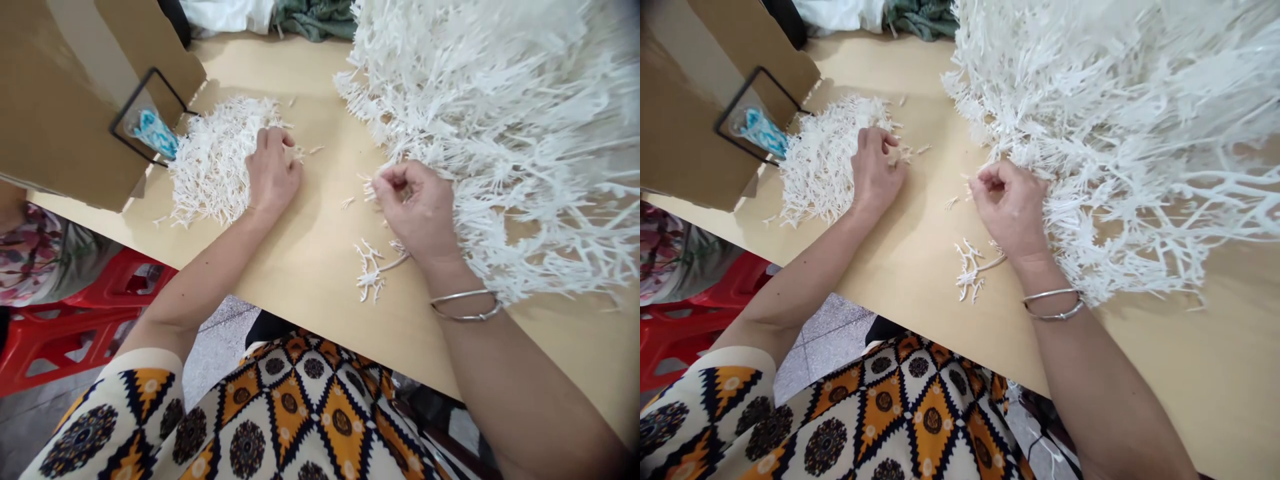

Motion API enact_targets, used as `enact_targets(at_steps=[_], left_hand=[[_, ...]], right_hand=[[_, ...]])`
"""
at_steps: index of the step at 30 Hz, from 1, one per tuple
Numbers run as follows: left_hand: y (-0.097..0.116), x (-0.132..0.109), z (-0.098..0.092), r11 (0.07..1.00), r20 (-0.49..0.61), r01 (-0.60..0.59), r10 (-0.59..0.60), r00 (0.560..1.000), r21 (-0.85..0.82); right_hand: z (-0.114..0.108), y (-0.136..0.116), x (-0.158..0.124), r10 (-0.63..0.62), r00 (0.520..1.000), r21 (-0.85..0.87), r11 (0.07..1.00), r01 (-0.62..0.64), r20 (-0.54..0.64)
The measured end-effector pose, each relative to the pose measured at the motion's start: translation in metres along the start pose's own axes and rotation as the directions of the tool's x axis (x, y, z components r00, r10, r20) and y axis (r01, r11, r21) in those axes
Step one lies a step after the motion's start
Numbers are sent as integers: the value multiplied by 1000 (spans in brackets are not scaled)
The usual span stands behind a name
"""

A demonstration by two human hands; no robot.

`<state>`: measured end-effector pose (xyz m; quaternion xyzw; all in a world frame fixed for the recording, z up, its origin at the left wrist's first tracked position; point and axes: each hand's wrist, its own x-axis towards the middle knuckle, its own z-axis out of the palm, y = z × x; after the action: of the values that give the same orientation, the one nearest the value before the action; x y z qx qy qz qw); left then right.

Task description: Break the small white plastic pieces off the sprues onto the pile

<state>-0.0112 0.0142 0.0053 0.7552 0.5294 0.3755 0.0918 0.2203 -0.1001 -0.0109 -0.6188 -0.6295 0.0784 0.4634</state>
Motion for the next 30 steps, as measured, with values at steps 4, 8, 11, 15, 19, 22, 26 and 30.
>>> enact_targets(at_steps=[4, 8, 11, 15, 19, 22, 26, 30], left_hand=[[17, -9, -7, 979, 89, -202, 203, 975, -15], [47, -30, -2, 807, 351, -560, 588, 729, -188], [44, -32, 6, 780, 428, -606, 606, 670, -155], [17, -16, 5, 911, 284, -395, 351, 892, 117], [13, -11, -5, 954, 96, -245, 231, 968, 170], [32, -22, -6, 964, 179, -266, 262, 948, 0], [53, -35, 1, 962, 337, -189, 247, 909, -197], [49, -32, 7, 942, 355, -90, 209, 911, -322]], right_hand=[[-3, -9, 0, 12, 989, 10, 1000, -11, -149], [-5, -14, 0, -23, 991, 105, 994, 37, -133], [-6, -13, 0, -12, 987, 145, 989, 36, -161], [-4, -5, 3, -95, 983, -50, 995, 88, -154], [1, 3, 8, -109, 994, -216, 970, 107, 2], [3, 3, 8, -115, 993, -237, 964, 117, 23], [3, -5, 4, -144, 989, -182, 973, 145, 17], [5, -17, -2, -157, 987, -106, 981, 159, 32]])
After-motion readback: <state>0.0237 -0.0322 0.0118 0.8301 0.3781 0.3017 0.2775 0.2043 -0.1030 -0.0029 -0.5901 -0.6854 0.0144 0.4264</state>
